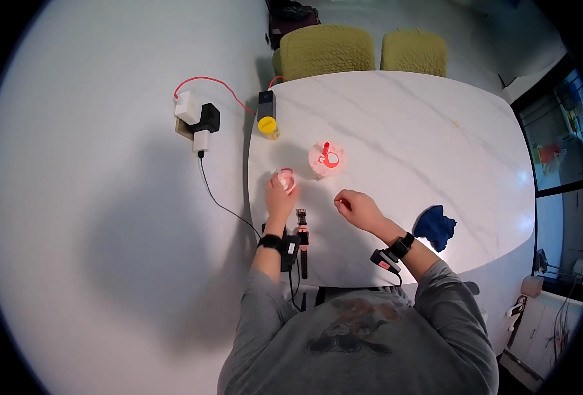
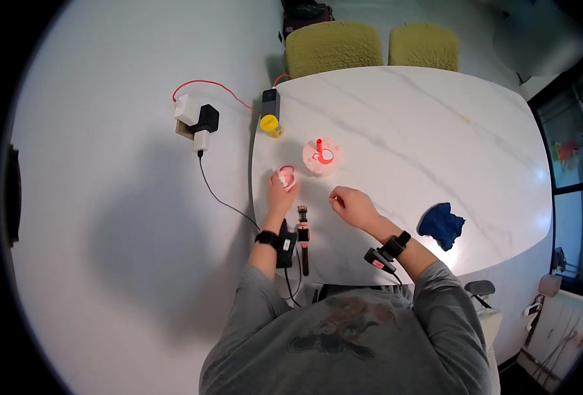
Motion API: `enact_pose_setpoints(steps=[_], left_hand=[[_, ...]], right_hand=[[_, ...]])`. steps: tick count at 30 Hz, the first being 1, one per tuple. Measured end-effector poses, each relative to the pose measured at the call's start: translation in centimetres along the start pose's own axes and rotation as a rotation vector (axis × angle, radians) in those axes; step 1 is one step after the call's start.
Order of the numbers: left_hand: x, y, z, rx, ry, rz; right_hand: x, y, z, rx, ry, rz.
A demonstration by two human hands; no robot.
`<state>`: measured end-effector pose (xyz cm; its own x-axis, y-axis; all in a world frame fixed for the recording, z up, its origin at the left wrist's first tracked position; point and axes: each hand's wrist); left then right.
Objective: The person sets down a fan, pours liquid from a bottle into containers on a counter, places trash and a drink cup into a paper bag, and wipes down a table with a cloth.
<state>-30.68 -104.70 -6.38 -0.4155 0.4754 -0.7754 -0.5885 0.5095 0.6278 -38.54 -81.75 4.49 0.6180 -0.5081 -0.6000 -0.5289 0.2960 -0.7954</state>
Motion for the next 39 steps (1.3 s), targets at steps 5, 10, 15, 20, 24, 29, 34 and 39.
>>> enact_pose_setpoints(steps=[5, 10, 15, 20, 24, 29, 34, 39], left_hand=[[-2.8, -3.6, 3.3, -0.016, 0.136, -0.230], [-3.2, -5.0, 3.8, -0.065, 0.051, -0.049], [-3.6, -2.8, 6.0, -0.001, 0.102, -0.022], [-4.4, 1.5, 10.5, 0.043, 0.261, -0.011], [-3.5, 3.2, 13.4, 0.134, 0.156, 0.046], [-3.3, 5.2, 14.0, 0.187, 0.103, 0.132], [-1.9, 8.8, 14.5, 0.385, -0.131, 0.409], [0.6, 13.7, 16.2, 0.407, -0.673, 0.569]], right_hand=[[1.1, 0.7, -0.2, 0.087, 0.168, 0.020], [3.0, 4.0, -2.6, 0.070, 0.176, -0.114], [4.5, 6.6, -6.0, -0.149, 0.363, -0.155], [4.8, 5.4, -7.5, -0.181, 0.447, -0.332], [3.6, 3.7, -7.3, -0.155, 0.386, -0.440], [1.5, 3.1, -3.9, -0.086, 0.252, -0.507], [-3.2, 1.3, 4.5, 0.058, 0.149, -0.633], [-6.0, 0.5, 12.5, 0.152, 0.218, -0.765]])
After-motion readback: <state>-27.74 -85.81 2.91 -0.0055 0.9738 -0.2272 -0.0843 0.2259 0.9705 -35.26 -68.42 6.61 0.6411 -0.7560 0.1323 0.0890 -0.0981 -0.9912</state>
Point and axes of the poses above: each hand's wrist, its own z-axis away from the middle knuckle, its own x-axis out of the palm, y = z × x, and after that the axes turned 9 degrees about -x, right-handed
